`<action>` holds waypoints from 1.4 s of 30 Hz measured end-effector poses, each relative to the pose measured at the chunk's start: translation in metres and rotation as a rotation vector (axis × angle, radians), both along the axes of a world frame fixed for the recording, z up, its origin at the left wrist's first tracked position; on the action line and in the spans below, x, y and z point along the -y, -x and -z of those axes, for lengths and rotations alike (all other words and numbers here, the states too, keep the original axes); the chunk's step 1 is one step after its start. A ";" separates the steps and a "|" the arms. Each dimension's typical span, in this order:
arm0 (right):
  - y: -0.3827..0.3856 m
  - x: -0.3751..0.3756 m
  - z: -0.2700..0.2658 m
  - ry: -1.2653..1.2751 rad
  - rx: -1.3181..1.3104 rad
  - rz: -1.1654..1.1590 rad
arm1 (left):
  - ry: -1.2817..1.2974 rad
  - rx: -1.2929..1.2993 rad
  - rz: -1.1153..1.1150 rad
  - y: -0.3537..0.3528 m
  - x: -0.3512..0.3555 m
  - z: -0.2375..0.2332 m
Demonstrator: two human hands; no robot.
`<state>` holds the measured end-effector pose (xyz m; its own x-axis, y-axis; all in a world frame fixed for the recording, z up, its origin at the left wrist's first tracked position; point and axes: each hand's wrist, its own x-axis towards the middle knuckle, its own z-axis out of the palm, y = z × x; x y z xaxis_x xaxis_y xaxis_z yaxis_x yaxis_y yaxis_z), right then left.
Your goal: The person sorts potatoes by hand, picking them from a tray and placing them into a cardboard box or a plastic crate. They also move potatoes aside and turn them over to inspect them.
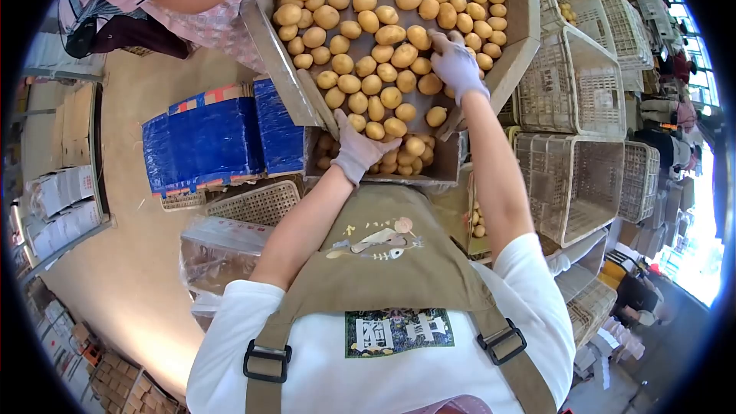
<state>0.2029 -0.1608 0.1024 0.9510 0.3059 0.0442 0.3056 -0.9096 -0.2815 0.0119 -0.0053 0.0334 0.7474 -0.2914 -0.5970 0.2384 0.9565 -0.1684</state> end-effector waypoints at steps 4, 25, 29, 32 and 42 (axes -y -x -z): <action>-0.015 -0.015 -0.002 0.104 -0.276 0.067 | 0.074 0.077 -0.033 -0.001 -0.003 0.015; 0.079 -0.097 0.028 0.167 -0.133 -0.324 | 0.089 0.002 0.037 -0.002 -0.004 0.025; 0.059 -0.123 0.009 0.420 -0.271 -0.316 | 0.060 -0.053 0.041 -0.002 -0.002 0.025; 0.060 -0.100 0.003 0.136 -0.246 -0.294 | 0.085 0.011 0.037 0.000 -0.003 0.029; 0.216 0.182 -0.002 -0.073 0.056 0.338 | 0.067 -0.013 -0.026 -0.006 -0.001 0.006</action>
<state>-0.0133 -0.3426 0.1045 0.9935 -0.0314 0.1091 0.0078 -0.9400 -0.3410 0.0176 -0.0039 0.0277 0.7476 -0.3116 -0.5865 0.2109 0.9488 -0.2352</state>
